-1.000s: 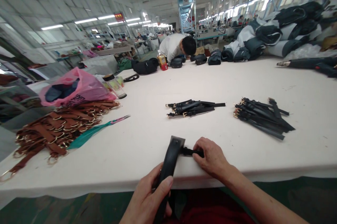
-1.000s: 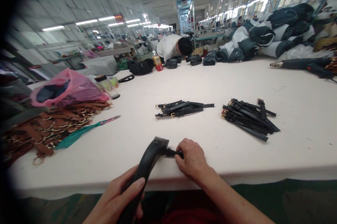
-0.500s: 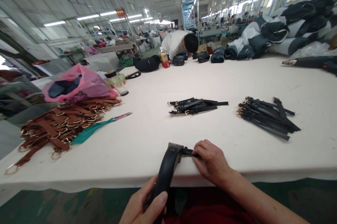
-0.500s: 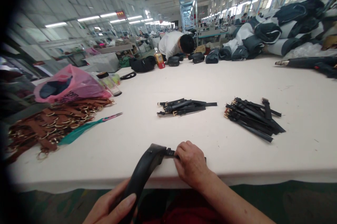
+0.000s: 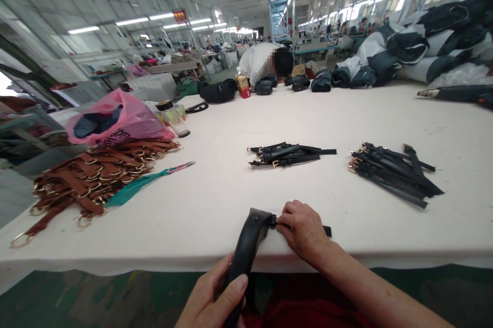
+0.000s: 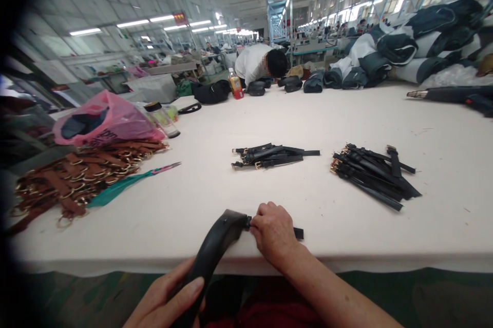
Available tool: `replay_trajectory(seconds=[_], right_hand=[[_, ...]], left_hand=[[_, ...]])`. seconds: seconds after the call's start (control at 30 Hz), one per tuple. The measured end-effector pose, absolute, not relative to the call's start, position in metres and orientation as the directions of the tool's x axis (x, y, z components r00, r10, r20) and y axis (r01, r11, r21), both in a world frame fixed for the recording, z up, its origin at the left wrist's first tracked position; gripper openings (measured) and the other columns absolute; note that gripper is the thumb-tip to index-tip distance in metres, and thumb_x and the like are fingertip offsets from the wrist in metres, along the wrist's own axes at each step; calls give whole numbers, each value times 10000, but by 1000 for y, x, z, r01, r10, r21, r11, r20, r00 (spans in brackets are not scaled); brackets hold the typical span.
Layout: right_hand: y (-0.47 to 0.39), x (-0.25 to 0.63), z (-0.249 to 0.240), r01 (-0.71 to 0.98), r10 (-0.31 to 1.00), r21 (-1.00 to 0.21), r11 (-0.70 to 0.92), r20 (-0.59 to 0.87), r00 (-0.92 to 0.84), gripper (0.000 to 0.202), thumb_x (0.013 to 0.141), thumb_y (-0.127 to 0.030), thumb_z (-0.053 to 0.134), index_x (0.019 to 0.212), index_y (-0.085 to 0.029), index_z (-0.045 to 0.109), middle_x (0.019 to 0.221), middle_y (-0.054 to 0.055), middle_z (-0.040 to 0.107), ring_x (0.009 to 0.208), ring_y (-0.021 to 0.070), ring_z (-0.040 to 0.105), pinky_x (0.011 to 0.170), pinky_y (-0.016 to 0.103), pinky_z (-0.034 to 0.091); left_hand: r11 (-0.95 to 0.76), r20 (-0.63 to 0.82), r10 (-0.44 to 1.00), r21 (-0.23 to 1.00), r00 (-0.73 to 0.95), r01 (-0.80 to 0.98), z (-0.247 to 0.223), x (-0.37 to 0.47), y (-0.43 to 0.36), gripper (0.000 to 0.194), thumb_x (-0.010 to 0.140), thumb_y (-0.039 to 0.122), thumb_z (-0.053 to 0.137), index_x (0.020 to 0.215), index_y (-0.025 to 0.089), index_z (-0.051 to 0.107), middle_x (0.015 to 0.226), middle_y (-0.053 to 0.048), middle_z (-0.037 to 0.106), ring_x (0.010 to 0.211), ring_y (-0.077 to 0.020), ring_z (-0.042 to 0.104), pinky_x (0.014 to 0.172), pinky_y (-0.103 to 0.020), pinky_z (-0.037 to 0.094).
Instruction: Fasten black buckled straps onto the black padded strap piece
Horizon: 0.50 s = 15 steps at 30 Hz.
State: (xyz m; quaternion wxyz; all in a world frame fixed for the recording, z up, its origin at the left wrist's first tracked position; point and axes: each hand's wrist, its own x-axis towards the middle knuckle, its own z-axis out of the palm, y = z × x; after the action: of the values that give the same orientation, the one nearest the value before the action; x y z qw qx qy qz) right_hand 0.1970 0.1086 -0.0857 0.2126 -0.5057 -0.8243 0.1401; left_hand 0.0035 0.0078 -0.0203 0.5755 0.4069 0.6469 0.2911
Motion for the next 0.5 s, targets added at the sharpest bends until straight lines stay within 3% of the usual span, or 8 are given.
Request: replay_trajectory(seconds=[0.27, 0.5], right_hand=[[116, 195, -78, 763, 879, -447, 467, 144, -454, 46, 752, -174, 571, 731, -202, 601, 792, 14, 574, 798, 165, 505, 696, 283, 315], [124, 195, -82, 737, 928, -584, 340, 81, -364, 117, 866, -250, 482, 776, -210, 545, 758, -21, 607, 719, 131, 530, 638, 249, 285]], left_hand=[[451, -471, 881, 865, 41, 221, -29, -1, 10, 536, 819, 476, 544, 1234, 151, 446, 664, 7, 570, 437, -166, 625, 362, -210, 389], [500, -507, 862, 856, 22, 128, -23, 2, 11, 497, 755, 484, 621, 1143, 182, 544, 613, 14, 602, 405, -160, 617, 353, -201, 390]])
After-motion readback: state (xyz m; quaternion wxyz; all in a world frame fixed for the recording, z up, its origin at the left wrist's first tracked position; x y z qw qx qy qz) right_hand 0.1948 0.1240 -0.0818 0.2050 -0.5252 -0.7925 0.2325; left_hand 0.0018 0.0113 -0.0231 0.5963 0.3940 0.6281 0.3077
